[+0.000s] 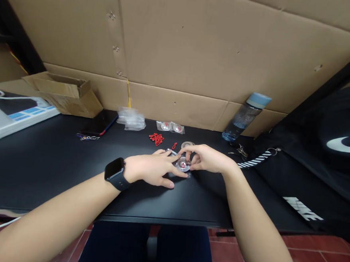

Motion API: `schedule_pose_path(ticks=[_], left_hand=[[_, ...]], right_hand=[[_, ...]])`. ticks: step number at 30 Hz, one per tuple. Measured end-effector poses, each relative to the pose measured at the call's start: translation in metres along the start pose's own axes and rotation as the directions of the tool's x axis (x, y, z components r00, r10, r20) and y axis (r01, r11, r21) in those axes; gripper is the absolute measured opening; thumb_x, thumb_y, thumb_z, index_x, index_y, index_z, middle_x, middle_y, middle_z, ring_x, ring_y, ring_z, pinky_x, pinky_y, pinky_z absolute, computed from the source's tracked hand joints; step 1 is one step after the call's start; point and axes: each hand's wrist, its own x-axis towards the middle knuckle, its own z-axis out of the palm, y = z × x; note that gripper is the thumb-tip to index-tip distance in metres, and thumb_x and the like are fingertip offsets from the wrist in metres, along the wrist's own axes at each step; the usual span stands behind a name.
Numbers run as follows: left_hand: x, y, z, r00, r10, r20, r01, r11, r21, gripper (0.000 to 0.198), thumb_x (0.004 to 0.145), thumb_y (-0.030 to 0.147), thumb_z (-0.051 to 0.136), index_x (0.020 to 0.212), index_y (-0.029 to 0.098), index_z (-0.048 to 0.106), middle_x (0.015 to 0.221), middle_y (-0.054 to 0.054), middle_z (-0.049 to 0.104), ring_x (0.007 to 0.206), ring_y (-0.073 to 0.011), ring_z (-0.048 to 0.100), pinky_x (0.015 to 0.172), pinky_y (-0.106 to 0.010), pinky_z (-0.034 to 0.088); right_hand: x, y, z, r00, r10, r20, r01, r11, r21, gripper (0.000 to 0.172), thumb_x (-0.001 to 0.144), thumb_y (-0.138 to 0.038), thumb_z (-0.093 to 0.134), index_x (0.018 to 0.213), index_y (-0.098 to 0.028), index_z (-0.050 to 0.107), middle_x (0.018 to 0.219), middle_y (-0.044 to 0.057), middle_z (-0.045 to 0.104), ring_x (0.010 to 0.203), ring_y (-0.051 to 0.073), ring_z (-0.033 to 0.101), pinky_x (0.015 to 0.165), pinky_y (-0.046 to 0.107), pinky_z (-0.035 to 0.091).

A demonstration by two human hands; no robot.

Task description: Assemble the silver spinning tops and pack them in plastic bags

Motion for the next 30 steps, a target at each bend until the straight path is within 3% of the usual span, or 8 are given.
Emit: schedule_pose_path(ticks=[4,10,15,19,21,26,30], left_hand=[[-0.002,-0.002,-0.002,1.000,-0.028,0.006,0.028,1.000,-0.013,0.065,0.088,0.054,0.069,0.149,0.051,0.047,0.170,-0.006,0.025,0.154,-0.0477,0.021,0.117,-0.069,0.023],[-0.002,-0.001,-0.003,0.999,-0.025,-0.027,0.025,1.000,-0.004,0.064,0.087,0.049,0.071,0.148,0.046,0.050,0.168,-0.004,0.030,0.155,-0.0447,0.018,0.120,-0.066,0.022],[-0.002,-0.002,-0.001,0.999,-0.032,-0.017,0.032,0.999,-0.013,0.066,0.087,0.049,0.073,0.148,0.043,0.051,0.167,-0.007,0.032,0.156,-0.0429,0.016,0.121,-0.066,0.021],[-0.004,-0.002,-0.006,1.000,-0.010,-0.015,0.010,1.000,-0.011,0.060,0.088,0.045,0.072,0.146,0.044,0.054,0.172,-0.004,0.019,0.158,-0.0431,0.005,0.121,-0.069,0.013],[-0.005,-0.001,-0.007,1.000,0.011,0.003,-0.011,1.000,-0.025,0.060,0.089,0.044,0.071,0.146,0.046,0.053,0.173,-0.003,0.010,0.158,-0.0430,0.004,0.120,-0.070,0.012],[-0.005,0.002,-0.006,0.998,0.007,0.066,-0.005,0.999,-0.031,0.063,0.089,0.046,0.071,0.148,0.050,0.049,0.173,-0.003,0.011,0.158,-0.0435,0.005,0.119,-0.070,0.015],[-0.011,-0.001,-0.012,1.000,0.003,-0.020,-0.002,0.999,0.037,0.057,0.089,0.038,0.072,0.142,0.051,0.055,0.170,-0.001,0.024,0.155,-0.0425,0.019,0.120,-0.065,0.022]], right_hand=[[0.007,0.003,0.003,0.987,-0.088,-0.131,0.070,0.988,-0.136,0.045,0.073,-0.023,0.086,0.115,-0.021,0.070,0.096,0.001,0.066,0.065,0.011,0.063,0.063,0.022,0.049],[0.009,0.008,0.005,0.990,-0.132,-0.050,0.119,0.970,-0.212,0.039,0.078,-0.020,0.083,0.115,-0.023,0.073,0.077,-0.003,0.065,0.066,0.012,0.061,0.064,0.022,0.045],[0.013,0.004,0.008,0.979,-0.174,-0.104,0.146,0.962,-0.231,0.037,0.075,-0.019,0.086,0.111,-0.023,0.075,0.075,-0.005,0.062,0.064,0.011,0.056,0.064,0.022,0.042],[0.019,0.000,0.013,0.946,-0.209,-0.247,0.135,0.948,-0.287,0.037,0.072,-0.023,0.089,0.106,-0.020,0.074,0.077,-0.004,0.059,0.069,0.011,0.053,0.065,0.023,0.038],[0.022,0.000,0.016,0.937,-0.231,-0.263,0.153,0.946,-0.286,0.040,0.073,-0.027,0.090,0.109,-0.020,0.072,0.079,-0.004,0.059,0.070,0.012,0.051,0.065,0.023,0.038],[0.029,0.002,0.028,0.937,-0.261,-0.232,0.197,0.943,-0.266,0.044,0.071,-0.030,0.090,0.109,-0.021,0.071,0.085,-0.002,0.057,0.074,0.013,0.050,0.069,0.024,0.039],[0.032,0.001,0.033,0.915,-0.272,-0.297,0.189,0.941,-0.280,0.043,0.073,-0.018,0.083,0.114,-0.023,0.069,0.092,0.000,0.059,0.078,0.014,0.052,0.075,0.026,0.042]])
